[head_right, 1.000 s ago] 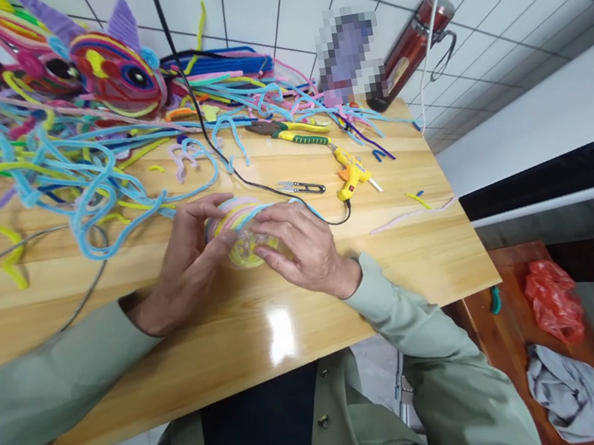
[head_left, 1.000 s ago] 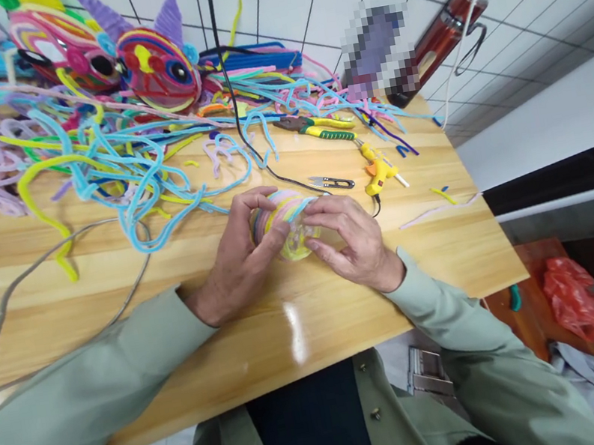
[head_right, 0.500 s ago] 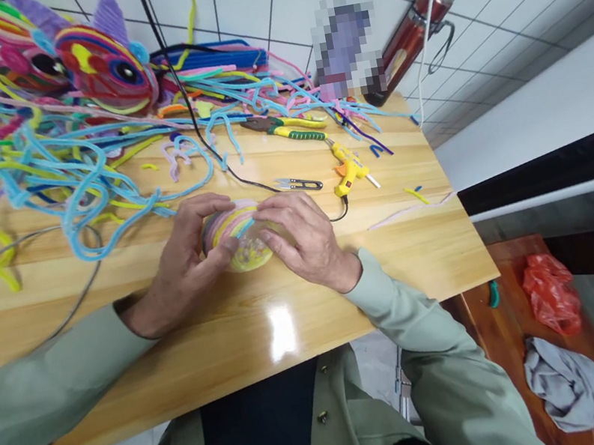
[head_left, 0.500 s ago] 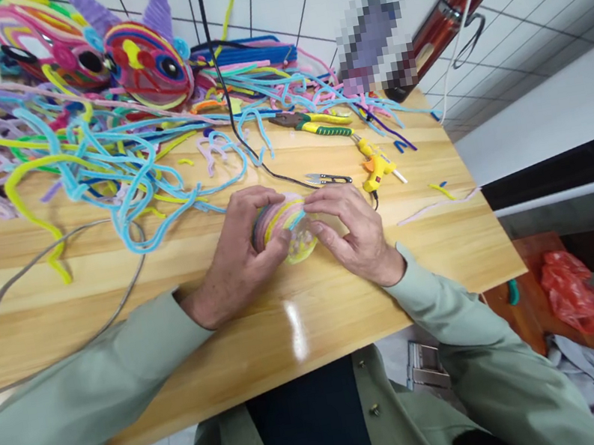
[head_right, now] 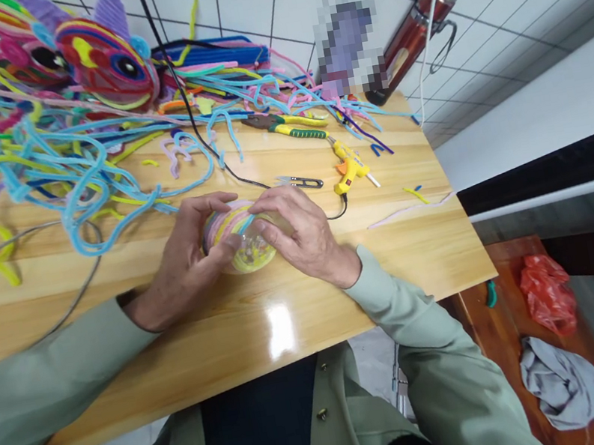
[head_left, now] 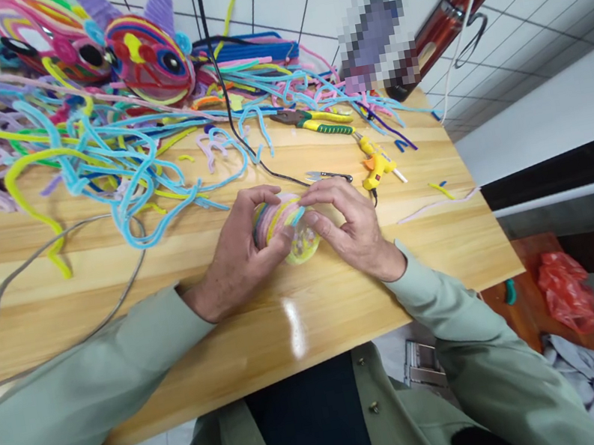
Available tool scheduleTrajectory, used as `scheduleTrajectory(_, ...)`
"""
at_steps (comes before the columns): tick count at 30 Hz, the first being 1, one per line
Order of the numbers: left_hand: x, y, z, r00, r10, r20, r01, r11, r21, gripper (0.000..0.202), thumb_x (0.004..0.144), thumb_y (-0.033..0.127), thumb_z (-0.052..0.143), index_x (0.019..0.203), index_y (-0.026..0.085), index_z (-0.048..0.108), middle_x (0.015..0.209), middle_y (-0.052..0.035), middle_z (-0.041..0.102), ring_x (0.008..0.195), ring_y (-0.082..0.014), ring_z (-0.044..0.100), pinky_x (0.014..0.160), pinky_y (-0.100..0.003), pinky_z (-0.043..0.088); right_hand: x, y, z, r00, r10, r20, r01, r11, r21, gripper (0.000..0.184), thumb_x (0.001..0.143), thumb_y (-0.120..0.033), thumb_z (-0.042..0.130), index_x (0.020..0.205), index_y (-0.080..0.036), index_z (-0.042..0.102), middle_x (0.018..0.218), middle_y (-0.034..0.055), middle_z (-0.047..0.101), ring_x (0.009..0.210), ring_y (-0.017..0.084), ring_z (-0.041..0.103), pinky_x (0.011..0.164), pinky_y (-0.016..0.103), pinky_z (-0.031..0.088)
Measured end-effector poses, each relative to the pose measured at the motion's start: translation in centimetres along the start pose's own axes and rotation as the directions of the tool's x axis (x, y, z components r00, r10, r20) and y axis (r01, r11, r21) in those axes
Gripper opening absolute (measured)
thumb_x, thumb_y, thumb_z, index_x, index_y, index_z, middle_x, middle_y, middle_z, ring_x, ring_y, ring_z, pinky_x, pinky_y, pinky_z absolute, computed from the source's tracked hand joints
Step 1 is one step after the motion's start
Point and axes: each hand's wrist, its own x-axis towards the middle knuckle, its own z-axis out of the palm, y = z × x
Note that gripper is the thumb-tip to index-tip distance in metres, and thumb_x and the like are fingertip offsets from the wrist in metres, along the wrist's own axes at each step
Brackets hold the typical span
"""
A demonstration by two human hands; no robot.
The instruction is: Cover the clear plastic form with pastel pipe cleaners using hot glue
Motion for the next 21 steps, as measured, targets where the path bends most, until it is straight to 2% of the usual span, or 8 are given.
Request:
scheduleTrajectory(2,0.0,0.1,0.1,1.0,-0.016,0.007,0.016,1.0,-0.004,0.032,0.108,0.038,0.068,0.133,0.026,0.052,0.146,-0.0129,0.065,0.137,-0.03,0.067,0.123,-0.053,0.056,0.2,0.0,0.0,1.0,0.004,0.012,-0.004,1.0,0.016,0.012,0.112,-0.027,0.069,0.122,-0.028,0.075,0.114,0.0059,0.083,0.112,0.024,0.079,0.101,0.047,0.066)
scheduleTrajectory(7,0.0,0.1,0.2,1.0,0.03,-0.005,-0.03,0.999,-0.041,0.031,0.106,0.034,0.068,0.131,0.025,0.051,0.141,-0.0122,0.067,0.13,-0.0275,0.069,0.116,-0.048,0.06,0.5,0.1,-0.3,0.999,0.016,0.036,-0.018,0.998,0.052,0.007,0.112,-0.024,0.069,0.115,-0.027,0.074,0.11,0.0047,0.079,0.109,0.022,0.076,0.1,0.045,0.064)
scheduleTrajectory(14,-0.1,-0.1,0.3,0.998,0.063,-0.018,-0.064,0.995,-0.075,0.03,0.107,0.033,0.066,0.131,0.024,0.05,0.14,-0.0125,0.066,0.132,-0.0273,0.068,0.118,-0.048,0.058,1.1,-0.6,-1.1,0.992,0.013,0.128,-0.017,0.999,0.028,0.01,0.115,-0.026,0.062,0.108,-0.025,0.068,0.103,0.0047,0.073,0.101,0.022,0.069,0.093,0.042,0.06)
scheduleTrajectory(21,-0.2,0.0,0.4,0.999,0.043,-0.032,-0.045,0.997,-0.063,0.029,0.109,0.04,0.064,0.13,0.025,0.05,0.14,-0.0133,0.066,0.131,-0.0293,0.067,0.12,-0.051,0.057,1.2,-0.1,-1.7,0.99,-0.016,0.142,0.02,0.999,-0.027,0.013,0.116,-0.029,0.06,0.125,-0.025,0.069,0.117,0.0094,0.075,0.115,0.025,0.071,0.1,0.046,0.06)
